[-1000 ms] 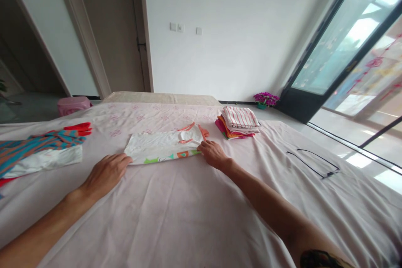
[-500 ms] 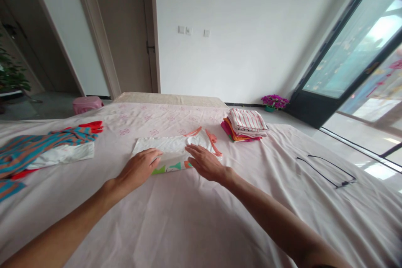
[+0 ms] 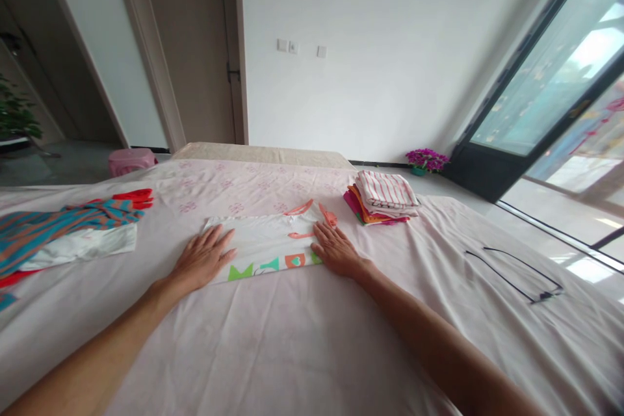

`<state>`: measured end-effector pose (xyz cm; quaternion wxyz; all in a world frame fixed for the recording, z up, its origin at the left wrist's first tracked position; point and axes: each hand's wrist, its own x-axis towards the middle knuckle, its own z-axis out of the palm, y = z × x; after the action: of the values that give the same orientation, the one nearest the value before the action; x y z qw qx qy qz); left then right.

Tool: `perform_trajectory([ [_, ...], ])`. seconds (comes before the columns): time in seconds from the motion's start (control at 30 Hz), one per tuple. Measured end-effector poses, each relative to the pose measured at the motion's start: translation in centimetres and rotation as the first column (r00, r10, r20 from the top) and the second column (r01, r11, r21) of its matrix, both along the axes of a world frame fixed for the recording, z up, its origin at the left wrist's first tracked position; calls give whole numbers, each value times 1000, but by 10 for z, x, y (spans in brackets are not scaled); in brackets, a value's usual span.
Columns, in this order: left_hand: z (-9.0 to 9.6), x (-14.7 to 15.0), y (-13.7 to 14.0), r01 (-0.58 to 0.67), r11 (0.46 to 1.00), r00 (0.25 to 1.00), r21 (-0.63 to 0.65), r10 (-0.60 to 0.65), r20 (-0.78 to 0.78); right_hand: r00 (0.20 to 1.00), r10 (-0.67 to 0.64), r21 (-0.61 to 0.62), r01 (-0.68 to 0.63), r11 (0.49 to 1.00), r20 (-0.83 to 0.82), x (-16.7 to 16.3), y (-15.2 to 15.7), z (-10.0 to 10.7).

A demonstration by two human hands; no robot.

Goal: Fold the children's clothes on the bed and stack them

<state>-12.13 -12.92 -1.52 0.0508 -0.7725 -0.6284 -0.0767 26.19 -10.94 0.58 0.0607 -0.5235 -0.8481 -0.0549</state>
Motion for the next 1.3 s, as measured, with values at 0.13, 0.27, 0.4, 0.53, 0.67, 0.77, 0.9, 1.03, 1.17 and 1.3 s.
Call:
perform_trajectory([
  [0.13, 0, -8, 0, -25, 999, 1000, 25, 25, -5, 1000, -26, -28, 26, 999, 14, 11, -4, 5],
  [0.27, 2, -3, -4, -37, 998, 999, 59, 38, -17, 999, -2, -81, -1, 997, -35, 8, 2, 24],
  [0.4, 3, 0, -5, -48, 998, 999, 43, 48, -11, 979, -150, -64, 142, 988, -138, 4, 36, 42],
  [0.53, 2, -2, -3, -41, 998, 999, 54, 41, -12, 943, -276, -63, 268, 961, -188, -2, 88, 48],
  [0.67, 0, -3, -2, -33, 996, 999, 78, 35, -24, 938, -303, -104, 289, 952, -167, -6, 130, 47],
  [0.77, -1, -3, -1, -25, 995, 999, 93, 28, -30, 944, -294, -116, 279, 953, -151, -8, 146, 45],
  [0.9, -1, -3, 0, -25, 994, 1000, 107, 25, -7, 954, -267, -97, 255, 962, -137, -11, 145, 48],
  [1.03, -1, -2, 0, -21, 994, 1000, 112, 20, 15, 966, -198, 20, 204, 979, -165, -13, 122, 57],
  [1.17, -1, -3, -1, -19, 993, 1000, 117, 16, 24, 992, 30, 84, -20, 996, -121, -8, 87, 61],
  [1.3, -1, -3, -1, -20, 993, 999, 117, 16, 40, 993, 34, 58, -27, 998, -115, -3, 66, 60],
])
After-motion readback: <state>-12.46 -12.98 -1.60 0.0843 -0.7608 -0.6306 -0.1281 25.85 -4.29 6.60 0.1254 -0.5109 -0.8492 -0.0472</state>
